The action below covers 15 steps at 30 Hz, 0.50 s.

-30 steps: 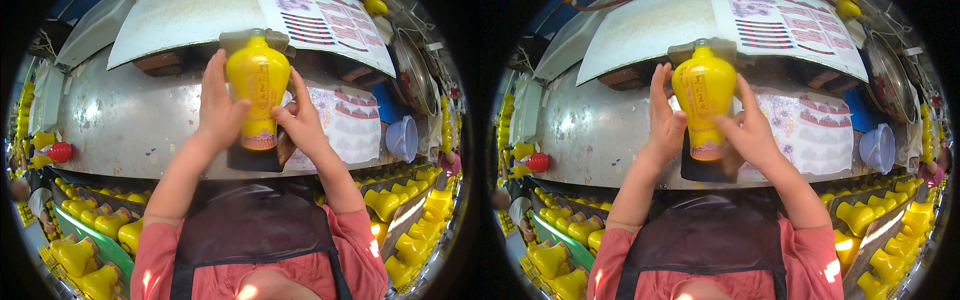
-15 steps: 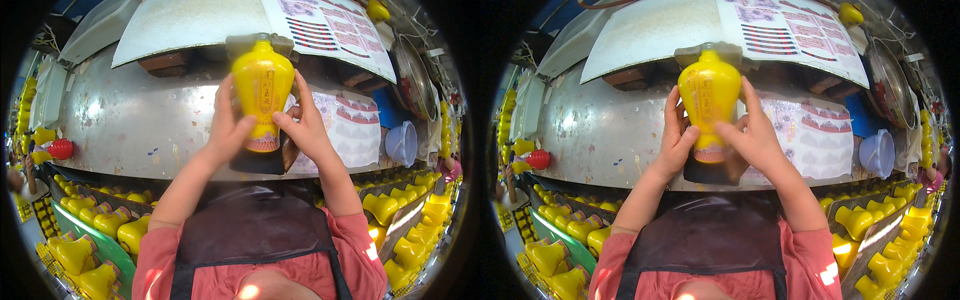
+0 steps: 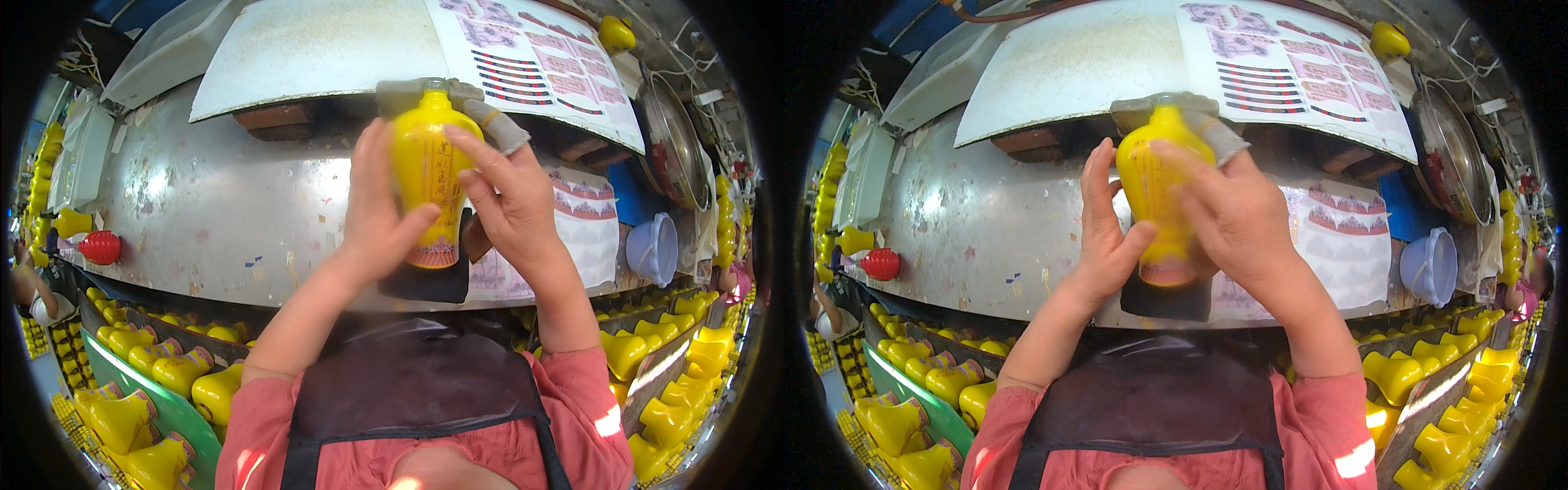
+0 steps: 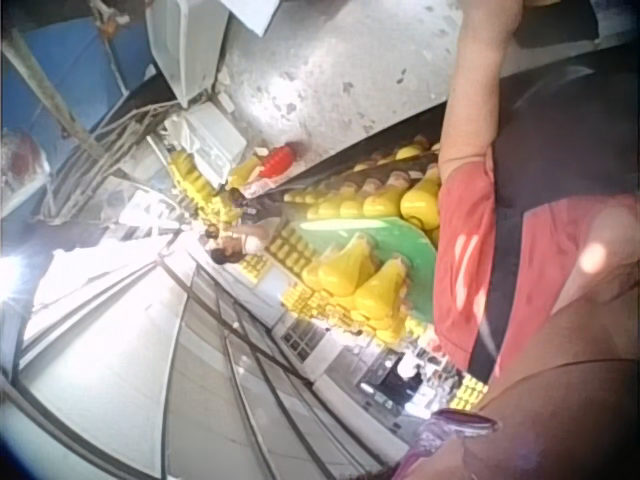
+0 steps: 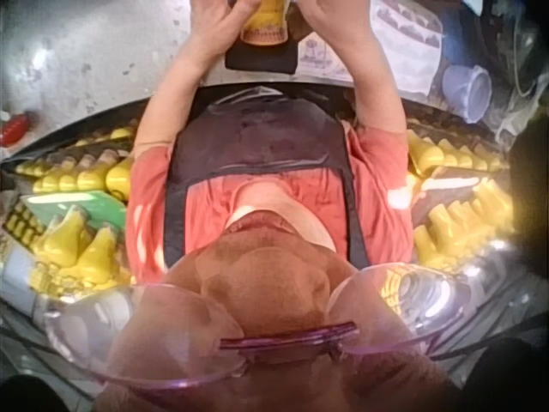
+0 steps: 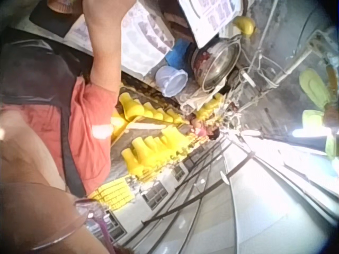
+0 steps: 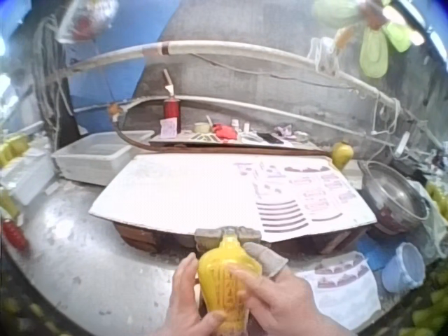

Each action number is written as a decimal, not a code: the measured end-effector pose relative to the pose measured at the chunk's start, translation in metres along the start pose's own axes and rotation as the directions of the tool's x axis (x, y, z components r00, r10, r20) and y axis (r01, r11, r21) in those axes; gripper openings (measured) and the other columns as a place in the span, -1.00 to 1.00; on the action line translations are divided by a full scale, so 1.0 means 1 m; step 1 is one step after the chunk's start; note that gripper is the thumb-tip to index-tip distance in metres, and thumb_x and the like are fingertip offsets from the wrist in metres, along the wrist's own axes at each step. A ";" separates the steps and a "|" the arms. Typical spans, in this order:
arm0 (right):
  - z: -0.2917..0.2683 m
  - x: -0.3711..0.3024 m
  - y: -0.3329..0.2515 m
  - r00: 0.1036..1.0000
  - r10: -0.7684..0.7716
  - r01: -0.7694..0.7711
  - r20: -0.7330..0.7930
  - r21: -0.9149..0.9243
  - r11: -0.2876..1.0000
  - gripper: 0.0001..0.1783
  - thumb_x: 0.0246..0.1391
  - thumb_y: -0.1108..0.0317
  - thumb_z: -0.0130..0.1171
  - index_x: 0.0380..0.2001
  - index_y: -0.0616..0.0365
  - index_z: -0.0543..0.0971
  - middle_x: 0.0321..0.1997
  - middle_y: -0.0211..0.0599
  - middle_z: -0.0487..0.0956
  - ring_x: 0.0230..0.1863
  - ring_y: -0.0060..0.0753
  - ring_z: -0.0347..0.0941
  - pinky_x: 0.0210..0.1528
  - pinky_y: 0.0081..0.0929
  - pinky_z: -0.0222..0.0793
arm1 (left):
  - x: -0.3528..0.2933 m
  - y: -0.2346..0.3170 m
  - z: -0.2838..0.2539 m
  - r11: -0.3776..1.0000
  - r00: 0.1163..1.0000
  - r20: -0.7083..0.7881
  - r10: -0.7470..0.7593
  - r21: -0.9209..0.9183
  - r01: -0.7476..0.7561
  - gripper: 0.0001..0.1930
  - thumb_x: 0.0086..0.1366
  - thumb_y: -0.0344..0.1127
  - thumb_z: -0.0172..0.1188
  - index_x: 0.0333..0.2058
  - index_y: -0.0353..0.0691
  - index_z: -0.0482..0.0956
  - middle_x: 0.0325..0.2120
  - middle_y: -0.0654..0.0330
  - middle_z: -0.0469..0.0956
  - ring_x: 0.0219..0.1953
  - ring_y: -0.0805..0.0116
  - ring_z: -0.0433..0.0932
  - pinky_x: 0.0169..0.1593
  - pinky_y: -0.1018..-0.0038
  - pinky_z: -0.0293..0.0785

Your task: The person applies decorative stickers to a yellow ceramic vase. They peel individual stickers from a sheet and carefully place them on the vase surface, smoothing each one with a small tool. The person repeats this process for multiple stickers across the vase.

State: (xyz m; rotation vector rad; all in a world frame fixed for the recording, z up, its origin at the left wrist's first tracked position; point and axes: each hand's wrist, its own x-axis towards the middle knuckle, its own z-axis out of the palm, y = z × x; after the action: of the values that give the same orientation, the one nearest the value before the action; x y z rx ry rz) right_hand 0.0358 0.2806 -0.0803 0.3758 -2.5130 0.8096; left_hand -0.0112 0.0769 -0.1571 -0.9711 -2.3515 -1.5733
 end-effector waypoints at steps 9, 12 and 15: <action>-0.011 0.030 0.000 0.992 0.046 -0.048 0.118 0.013 0.999 -0.51 0.17 0.27 0.30 0.20 -0.26 0.63 -0.09 -0.05 0.60 -0.30 0.00 0.62 -0.21 -0.23 0.57 | 0.010 0.011 0.006 0.973 0.998 0.042 0.042 0.223 -0.050 0.11 0.15 -0.07 0.45 0.47 -0.39 -0.09 0.45 -0.32 -0.05 0.48 -0.35 0.01 0.50 -0.04 0.02; -0.013 0.031 -0.002 0.965 -0.009 0.041 0.261 -0.117 0.992 -0.49 0.23 0.24 0.29 0.26 -0.27 0.60 -0.04 -0.05 0.60 -0.21 -0.02 0.62 -0.12 -0.28 0.56 | 0.010 0.011 0.005 0.972 0.998 0.051 0.027 0.230 -0.038 0.14 0.14 -0.07 0.46 0.47 -0.42 -0.12 0.45 -0.32 -0.05 0.48 -0.35 0.00 0.50 -0.03 0.01; -0.013 0.033 0.000 0.944 0.092 -0.030 0.318 -0.194 0.981 -0.48 0.22 0.23 0.27 0.27 -0.29 0.58 -0.15 -0.07 0.57 -0.26 0.01 0.61 -0.18 -0.21 0.55 | 0.009 0.012 0.005 0.973 0.998 0.066 0.010 0.230 -0.025 0.17 0.14 -0.06 0.47 0.47 -0.42 -0.15 0.46 -0.32 -0.06 0.48 -0.35 -0.01 0.51 -0.03 0.00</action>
State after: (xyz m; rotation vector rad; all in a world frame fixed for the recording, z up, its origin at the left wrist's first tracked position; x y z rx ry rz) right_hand 0.0123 0.2854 -0.0542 0.3965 -2.8943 0.5626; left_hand -0.0105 0.0884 -0.1459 -0.9997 -2.4912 -1.2437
